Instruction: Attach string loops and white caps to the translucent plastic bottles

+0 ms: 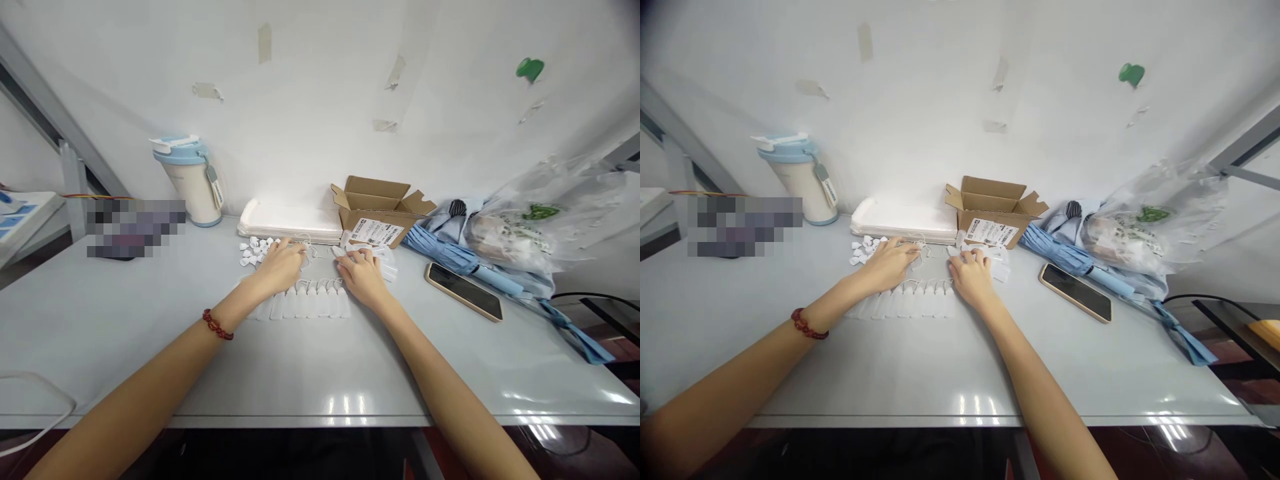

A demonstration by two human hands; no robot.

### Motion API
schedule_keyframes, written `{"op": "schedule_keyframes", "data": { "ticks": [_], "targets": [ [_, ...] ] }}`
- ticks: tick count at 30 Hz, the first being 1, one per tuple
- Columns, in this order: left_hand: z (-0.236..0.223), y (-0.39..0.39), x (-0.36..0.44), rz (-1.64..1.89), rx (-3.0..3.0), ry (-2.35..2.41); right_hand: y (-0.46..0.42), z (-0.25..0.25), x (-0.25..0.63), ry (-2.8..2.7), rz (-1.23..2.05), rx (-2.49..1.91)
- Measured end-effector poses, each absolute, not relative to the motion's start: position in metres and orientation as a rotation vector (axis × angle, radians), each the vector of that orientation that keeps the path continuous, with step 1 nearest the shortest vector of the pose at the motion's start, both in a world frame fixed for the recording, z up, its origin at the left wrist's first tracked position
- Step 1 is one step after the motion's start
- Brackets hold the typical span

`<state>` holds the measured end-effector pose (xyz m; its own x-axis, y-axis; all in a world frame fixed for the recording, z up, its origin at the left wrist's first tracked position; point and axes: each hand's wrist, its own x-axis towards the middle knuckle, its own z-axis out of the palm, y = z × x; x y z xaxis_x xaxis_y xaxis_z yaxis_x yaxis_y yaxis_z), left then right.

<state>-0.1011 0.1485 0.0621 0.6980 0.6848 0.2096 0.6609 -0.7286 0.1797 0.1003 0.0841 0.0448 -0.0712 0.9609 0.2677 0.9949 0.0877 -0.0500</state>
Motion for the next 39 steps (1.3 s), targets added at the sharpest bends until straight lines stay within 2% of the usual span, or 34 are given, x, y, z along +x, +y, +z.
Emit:
{"op": "schedule_keyframes", "data": {
  "ticks": [7,11,15,19,31,39],
  "targets": [
    [0.073,0.148,-0.106,0.706,2.608,1.237,0.077,0.055,0.100,-1.825,0.062,-1.726],
    [0.084,0.136,-0.114,0.869,2.203,1.256,0.067,0.069,0.093,-1.556,0.421,-1.531],
    [0.091,0.120,-0.115,0.867,1.690,1.127,0.058,0.077,0.079,-1.376,0.845,-1.403],
    [0.090,0.113,-0.110,0.850,1.459,1.005,0.053,0.077,0.070,-1.231,1.068,-1.261],
    [0.091,0.107,-0.108,0.823,1.071,0.801,0.047,0.081,0.065,-1.173,1.213,-1.174],
    [0.084,0.109,-0.107,0.797,0.958,0.721,0.045,0.083,0.063,-1.160,1.191,-1.195]
  ]
}}
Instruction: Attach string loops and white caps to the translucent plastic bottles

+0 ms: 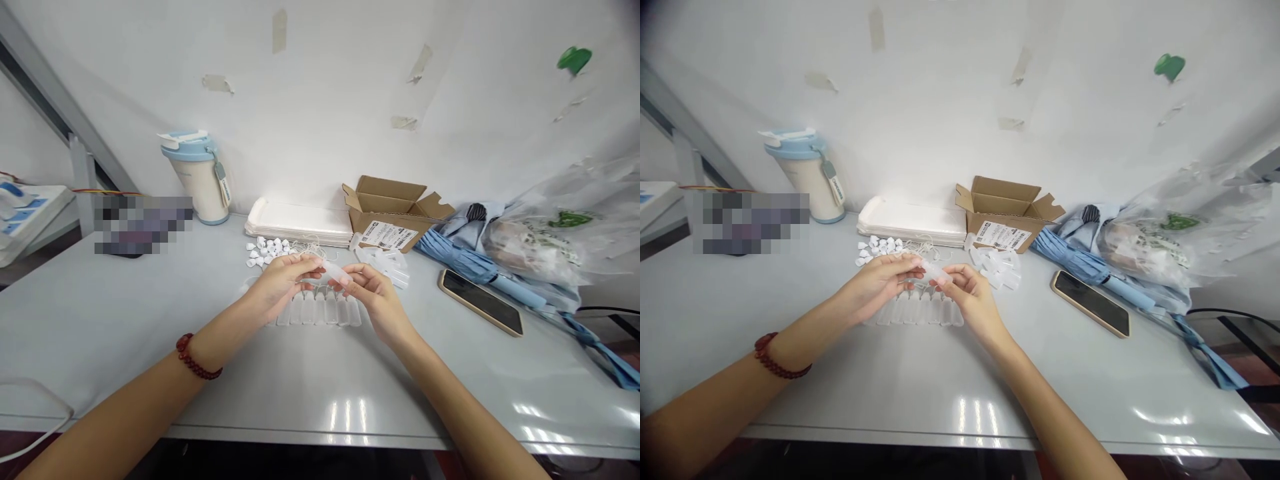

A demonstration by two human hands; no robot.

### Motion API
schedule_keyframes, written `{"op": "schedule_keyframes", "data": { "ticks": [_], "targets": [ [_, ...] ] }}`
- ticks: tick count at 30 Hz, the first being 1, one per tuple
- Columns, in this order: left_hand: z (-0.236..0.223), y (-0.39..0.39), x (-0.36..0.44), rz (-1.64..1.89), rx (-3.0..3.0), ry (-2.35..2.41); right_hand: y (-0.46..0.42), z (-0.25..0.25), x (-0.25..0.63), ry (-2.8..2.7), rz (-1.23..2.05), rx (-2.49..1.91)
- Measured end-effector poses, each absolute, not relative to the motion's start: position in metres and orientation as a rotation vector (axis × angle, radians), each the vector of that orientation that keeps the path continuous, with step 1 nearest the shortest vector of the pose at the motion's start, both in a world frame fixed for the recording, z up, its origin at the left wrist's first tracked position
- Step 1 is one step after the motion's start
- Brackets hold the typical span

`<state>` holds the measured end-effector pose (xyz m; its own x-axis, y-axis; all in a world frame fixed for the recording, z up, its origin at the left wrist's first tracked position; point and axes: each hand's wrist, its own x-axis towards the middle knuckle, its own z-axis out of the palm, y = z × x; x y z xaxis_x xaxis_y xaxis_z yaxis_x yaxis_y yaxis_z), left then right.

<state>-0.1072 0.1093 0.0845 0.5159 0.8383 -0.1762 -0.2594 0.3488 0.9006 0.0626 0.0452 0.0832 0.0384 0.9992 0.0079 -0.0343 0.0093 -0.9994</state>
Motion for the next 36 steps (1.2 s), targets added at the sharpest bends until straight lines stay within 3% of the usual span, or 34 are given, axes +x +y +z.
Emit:
{"op": "schedule_keyframes", "data": {
  "ticks": [22,25,32,36],
  "targets": [
    [0.090,0.103,-0.107,0.704,1.154,0.731,0.040,0.082,0.057,-1.254,1.084,-1.236],
    [0.090,0.100,-0.106,0.689,1.254,0.756,0.037,0.079,0.055,-1.381,0.913,-1.297],
    [0.089,0.092,-0.100,0.774,1.340,0.898,0.036,0.070,0.057,-1.823,0.168,-1.408],
    [0.088,0.091,-0.097,0.826,1.358,0.896,0.036,0.069,0.057,-1.830,0.153,-1.424]
  ]
}}
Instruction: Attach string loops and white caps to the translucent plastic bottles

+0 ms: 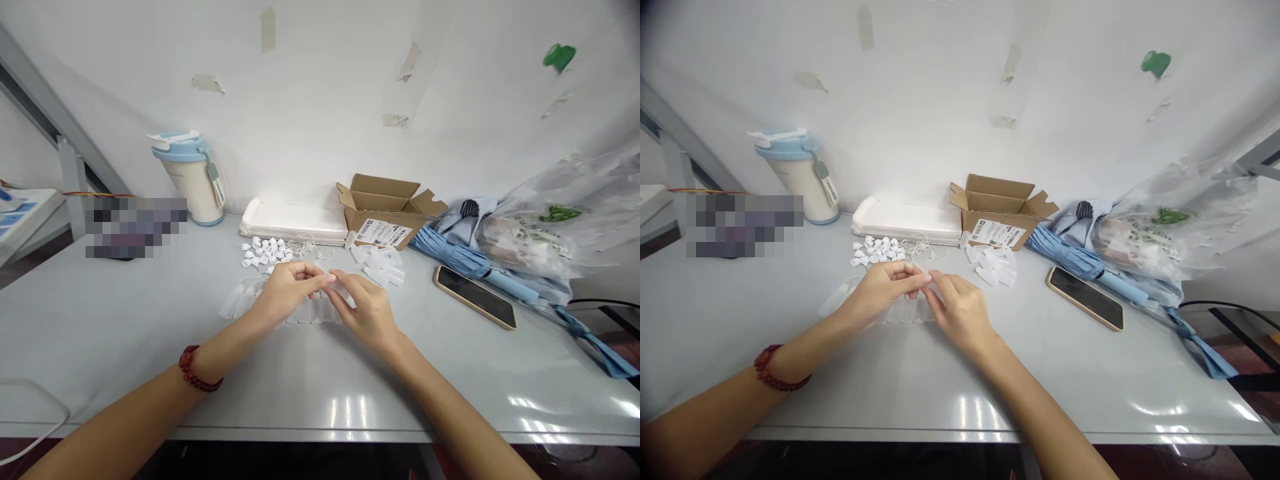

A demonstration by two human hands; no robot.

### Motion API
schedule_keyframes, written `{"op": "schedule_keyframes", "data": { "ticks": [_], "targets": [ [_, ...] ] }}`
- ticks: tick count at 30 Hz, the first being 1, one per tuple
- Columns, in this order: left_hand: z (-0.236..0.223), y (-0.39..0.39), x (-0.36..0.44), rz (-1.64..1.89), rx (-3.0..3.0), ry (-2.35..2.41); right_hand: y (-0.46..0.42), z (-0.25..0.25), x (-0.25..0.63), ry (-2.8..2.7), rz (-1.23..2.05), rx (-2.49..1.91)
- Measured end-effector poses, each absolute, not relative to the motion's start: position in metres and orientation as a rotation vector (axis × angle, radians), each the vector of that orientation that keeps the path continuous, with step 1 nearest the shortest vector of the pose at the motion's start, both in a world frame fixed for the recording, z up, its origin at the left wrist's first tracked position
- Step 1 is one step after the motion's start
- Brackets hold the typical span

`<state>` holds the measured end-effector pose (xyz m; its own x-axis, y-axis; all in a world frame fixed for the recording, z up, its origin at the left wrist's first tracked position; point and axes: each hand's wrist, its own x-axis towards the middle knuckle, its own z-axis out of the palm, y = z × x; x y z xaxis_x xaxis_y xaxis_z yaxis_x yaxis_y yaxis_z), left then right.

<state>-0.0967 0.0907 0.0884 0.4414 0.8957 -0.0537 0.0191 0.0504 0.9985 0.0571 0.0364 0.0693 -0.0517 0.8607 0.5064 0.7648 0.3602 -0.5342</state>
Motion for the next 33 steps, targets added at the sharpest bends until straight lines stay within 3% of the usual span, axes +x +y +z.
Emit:
{"op": "schedule_keyframes", "data": {
  "ticks": [5,12,16,25,33],
  "targets": [
    [0.087,0.089,-0.095,0.832,1.490,0.887,0.039,0.079,0.061,-1.491,0.599,-1.422],
    [0.077,0.085,-0.090,1.032,2.340,0.829,0.049,0.087,0.075,-1.160,1.134,-1.352],
    [0.074,0.085,-0.086,1.012,2.548,0.623,0.049,0.089,0.076,-1.136,1.204,-1.351],
    [0.072,0.087,-0.071,0.999,2.428,0.667,0.048,0.102,0.088,-1.167,1.313,-1.434],
    [0.072,0.079,-0.060,0.708,2.407,0.699,0.048,0.109,0.114,-1.465,1.227,-1.744]
  ]
}}
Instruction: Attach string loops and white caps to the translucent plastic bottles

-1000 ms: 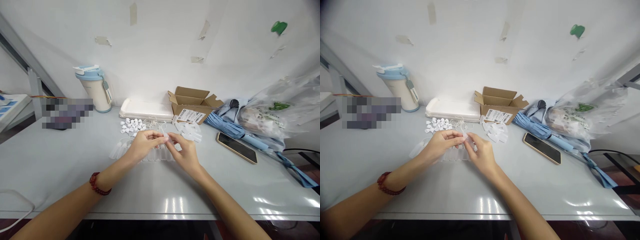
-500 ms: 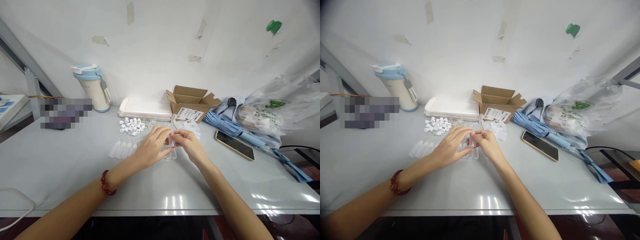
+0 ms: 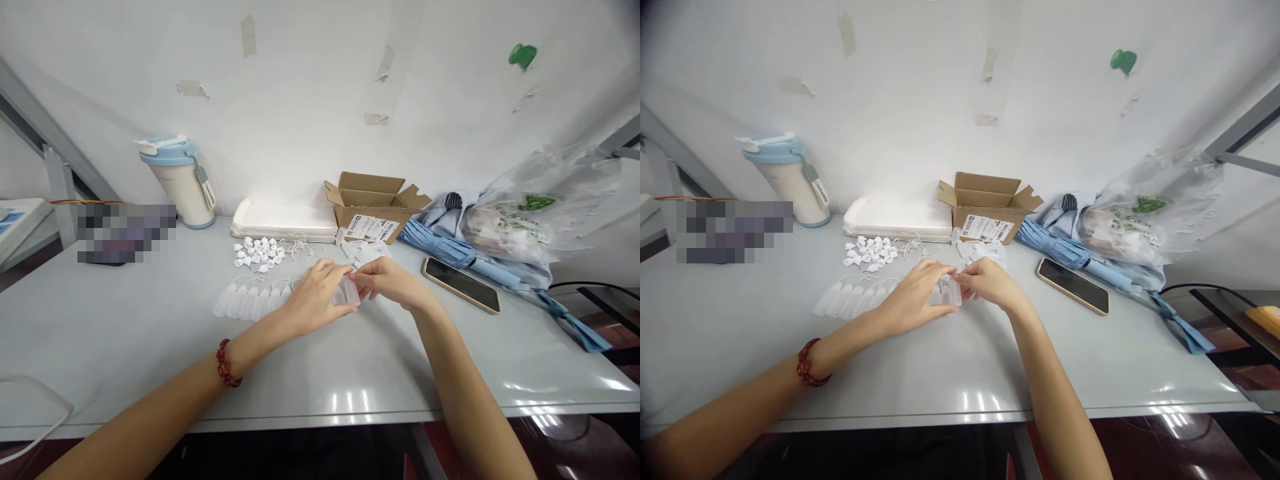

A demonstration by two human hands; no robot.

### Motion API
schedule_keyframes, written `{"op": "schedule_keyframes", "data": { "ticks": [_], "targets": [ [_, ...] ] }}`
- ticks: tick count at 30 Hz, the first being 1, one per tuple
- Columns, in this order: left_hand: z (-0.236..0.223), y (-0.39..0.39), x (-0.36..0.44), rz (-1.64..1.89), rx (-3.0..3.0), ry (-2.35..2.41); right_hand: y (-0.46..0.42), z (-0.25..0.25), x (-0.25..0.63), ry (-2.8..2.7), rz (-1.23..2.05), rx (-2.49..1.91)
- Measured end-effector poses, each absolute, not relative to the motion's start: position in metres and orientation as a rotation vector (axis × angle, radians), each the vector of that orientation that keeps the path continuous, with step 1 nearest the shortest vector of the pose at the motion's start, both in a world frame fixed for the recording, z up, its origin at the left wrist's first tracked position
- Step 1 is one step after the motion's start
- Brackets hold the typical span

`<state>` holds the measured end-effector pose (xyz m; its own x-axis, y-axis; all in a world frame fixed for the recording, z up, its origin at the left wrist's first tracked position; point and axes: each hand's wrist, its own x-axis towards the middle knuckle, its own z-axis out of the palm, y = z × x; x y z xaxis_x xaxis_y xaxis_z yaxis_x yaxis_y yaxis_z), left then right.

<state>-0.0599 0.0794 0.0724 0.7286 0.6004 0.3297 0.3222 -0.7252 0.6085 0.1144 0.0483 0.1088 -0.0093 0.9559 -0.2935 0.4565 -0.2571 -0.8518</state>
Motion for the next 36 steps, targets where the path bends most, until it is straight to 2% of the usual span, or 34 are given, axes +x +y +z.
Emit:
{"op": "schedule_keyframes", "data": {
  "ticks": [8,36],
  "targets": [
    [0.067,0.073,-0.055,0.531,2.455,0.745,0.051,0.101,0.120,-1.629,1.196,-1.837],
    [0.067,0.068,-0.053,0.392,2.725,0.727,0.057,0.097,0.121,-1.697,1.257,-1.961]
  ]
}}
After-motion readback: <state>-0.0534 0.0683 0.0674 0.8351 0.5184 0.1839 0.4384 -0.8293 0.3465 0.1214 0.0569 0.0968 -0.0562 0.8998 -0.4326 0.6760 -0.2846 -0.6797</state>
